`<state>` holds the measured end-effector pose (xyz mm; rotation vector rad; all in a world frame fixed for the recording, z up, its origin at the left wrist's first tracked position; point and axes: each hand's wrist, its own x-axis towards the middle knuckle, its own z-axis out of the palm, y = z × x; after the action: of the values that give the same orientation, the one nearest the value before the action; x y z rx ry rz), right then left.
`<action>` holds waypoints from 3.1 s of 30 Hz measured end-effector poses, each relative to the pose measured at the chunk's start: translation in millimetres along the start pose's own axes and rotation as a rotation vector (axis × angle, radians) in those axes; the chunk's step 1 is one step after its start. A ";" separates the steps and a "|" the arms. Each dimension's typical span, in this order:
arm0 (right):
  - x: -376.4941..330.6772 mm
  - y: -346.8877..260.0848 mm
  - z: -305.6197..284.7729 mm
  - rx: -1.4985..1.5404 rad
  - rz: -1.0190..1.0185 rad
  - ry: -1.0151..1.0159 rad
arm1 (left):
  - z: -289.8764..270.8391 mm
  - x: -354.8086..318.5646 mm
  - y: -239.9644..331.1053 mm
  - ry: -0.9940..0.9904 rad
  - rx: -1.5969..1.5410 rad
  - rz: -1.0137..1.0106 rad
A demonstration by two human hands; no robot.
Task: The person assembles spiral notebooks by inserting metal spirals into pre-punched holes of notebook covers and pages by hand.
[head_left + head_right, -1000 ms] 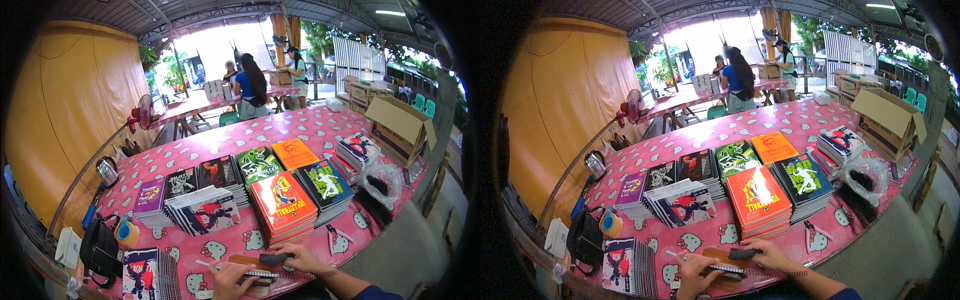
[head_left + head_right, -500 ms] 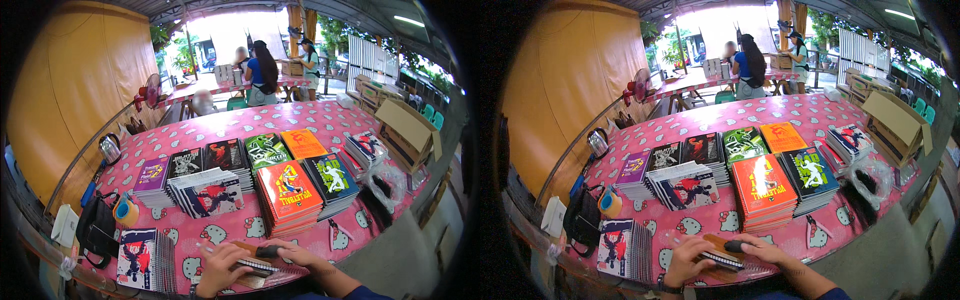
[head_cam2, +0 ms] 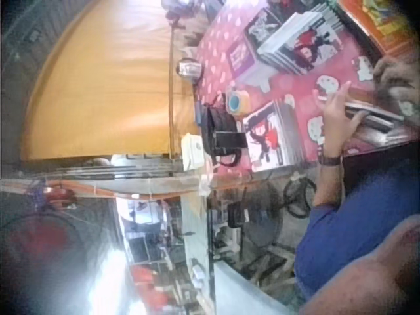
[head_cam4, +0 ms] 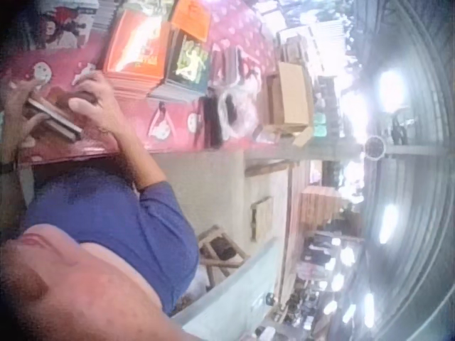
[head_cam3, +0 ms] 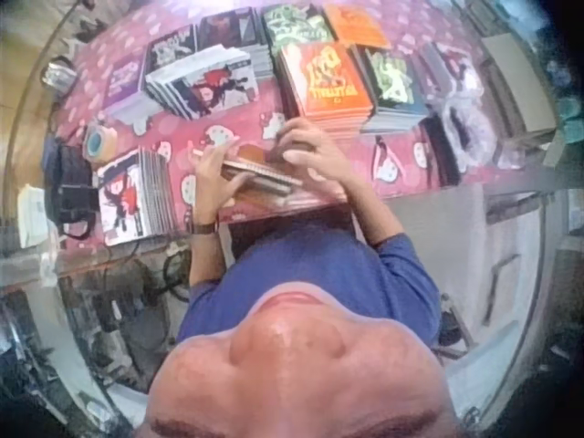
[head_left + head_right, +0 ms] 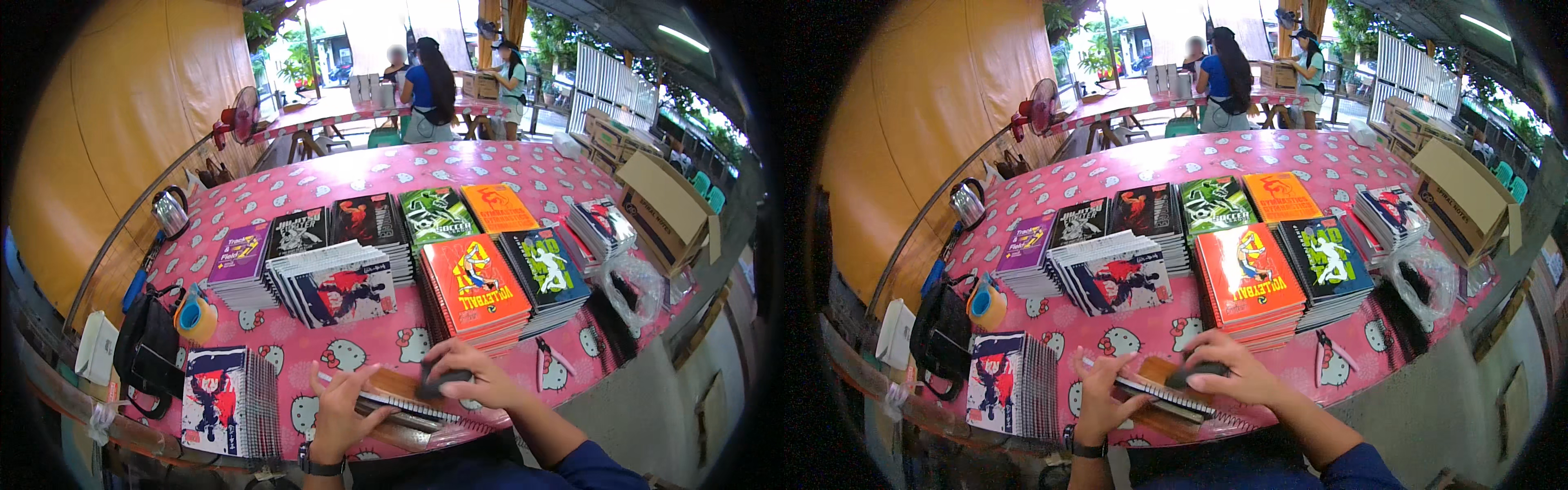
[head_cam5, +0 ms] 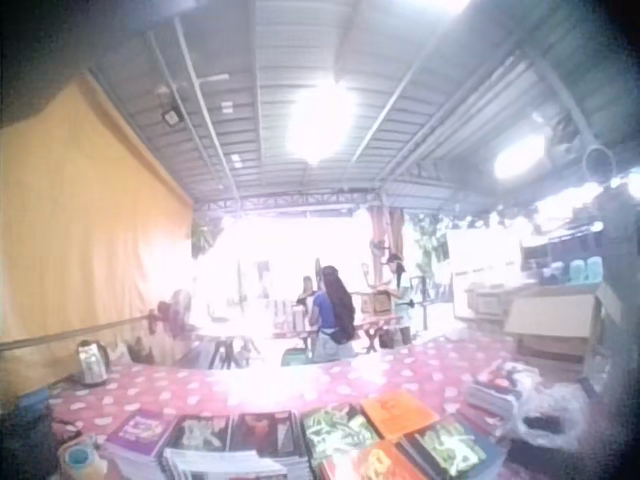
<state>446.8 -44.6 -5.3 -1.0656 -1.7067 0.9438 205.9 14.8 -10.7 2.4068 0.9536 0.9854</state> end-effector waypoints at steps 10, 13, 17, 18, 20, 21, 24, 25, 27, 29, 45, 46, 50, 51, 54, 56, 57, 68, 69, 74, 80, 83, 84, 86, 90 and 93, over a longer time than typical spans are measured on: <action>12.7 -3.0 20.1 0.278 -0.117 -0.181 | 10.6 -9.0 -12.7 0.236 0.106 0.039; 19.1 21.4 18.2 -0.176 0.145 -0.092 | 32.7 -13.6 -30.6 0.485 -0.203 -0.011; 17.8 1.7 24.6 0.049 -0.015 -0.142 | 48.5 -22.9 -52.0 0.413 -0.912 -0.241; 22.2 -0.8 25.3 -0.225 -0.001 -0.163 | 46.5 -22.6 -52.9 0.425 -0.910 -0.242; 27.3 11.8 19.0 -0.205 0.093 -0.044 | 43.6 -23.5 -53.6 0.428 -1.098 -0.326; 27.3 6.1 22.8 0.120 -0.009 -0.071 | 44.5 -28.1 -55.1 0.407 -1.105 -0.304; 32.7 7.6 28.8 0.409 -0.018 -0.199 | 45.6 -24.3 -61.6 0.415 -1.208 -0.344; 39.6 17.0 27.2 0.056 0.051 -0.149 | 44.8 -23.6 -59.8 0.427 -1.212 -0.338; 48.2 14.8 22.8 0.017 0.041 -0.152 | 39.0 -20.0 -58.0 0.430 -1.131 -0.412; 51.4 2.0 29.4 0.147 -0.025 -0.246 | 40.9 -19.0 -60.0 0.431 -1.187 -0.394; 73.5 27.5 41.5 -0.252 0.105 -0.159 | 70.1 -25.3 -50.4 0.725 -0.821 -0.375; 75.5 23.1 42.8 -0.109 0.108 -0.152 | 68.9 -24.7 -52.2 0.750 -0.796 -0.376; 81.9 11.0 48.6 -0.149 0.052 -0.244 | 67.1 -26.9 -50.7 0.690 -0.844 -0.402; 86.2 12.0 47.3 -0.094 0.099 -0.211 | 65.2 -26.4 -53.3 0.690 -0.809 -0.393; 82.0 12.8 56.0 0.502 0.031 -0.278 | 63.2 -25.4 -54.1 0.692 -0.794 -0.387; 81.6 22.0 49.1 0.237 0.021 -0.273 | 65.4 -25.4 -50.6 0.674 -0.822 -0.395; 84.2 25.9 46.7 -0.155 -0.006 -0.143 | 62.5 -21.6 -50.1 0.673 -0.864 -0.383; 43.7 -58.6 41.7 -0.245 -0.083 0.207 | 24.1 12.6 9.7 0.526 -0.481 -0.001; 40.0 -58.9 41.7 -0.241 -0.125 0.235 | 22.9 13.1 10.3 0.527 -0.439 0.065; 23.0 -67.3 29.6 -0.401 -0.139 0.288 | 24.4 18.2 32.1 0.499 -0.390 0.172; 22.0 -75.5 32.6 -0.585 -0.374 0.317 | 12.2 19.3 46.8 0.480 -0.356 0.175; 25.7 -78.7 33.0 -0.596 -0.395 0.288 | 7.1 21.2 47.1 0.341 -0.196 0.151; 28.4 -77.6 31.8 -0.629 -0.414 0.273 | 3.2 20.3 46.7 0.336 -0.190 0.152; 31.8 -89.8 24.9 -0.685 -0.383 0.200 | -16.8 12.9 45.3 0.359 -0.184 0.055; 39.4 -86.7 -19.2 -0.552 -0.510 0.642 | -95.7 -20.1 6.7 1.045 -0.325 -0.443; 71.6 -62.6 -31.5 -0.541 -0.258 0.419 | -148.5 -77.9 -34.3 1.360 -0.241 -0.183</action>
<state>443.4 5.0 81.6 -1.2389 -1.7167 0.0708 42.2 -4.3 35.6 1.1753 1.2410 2.5064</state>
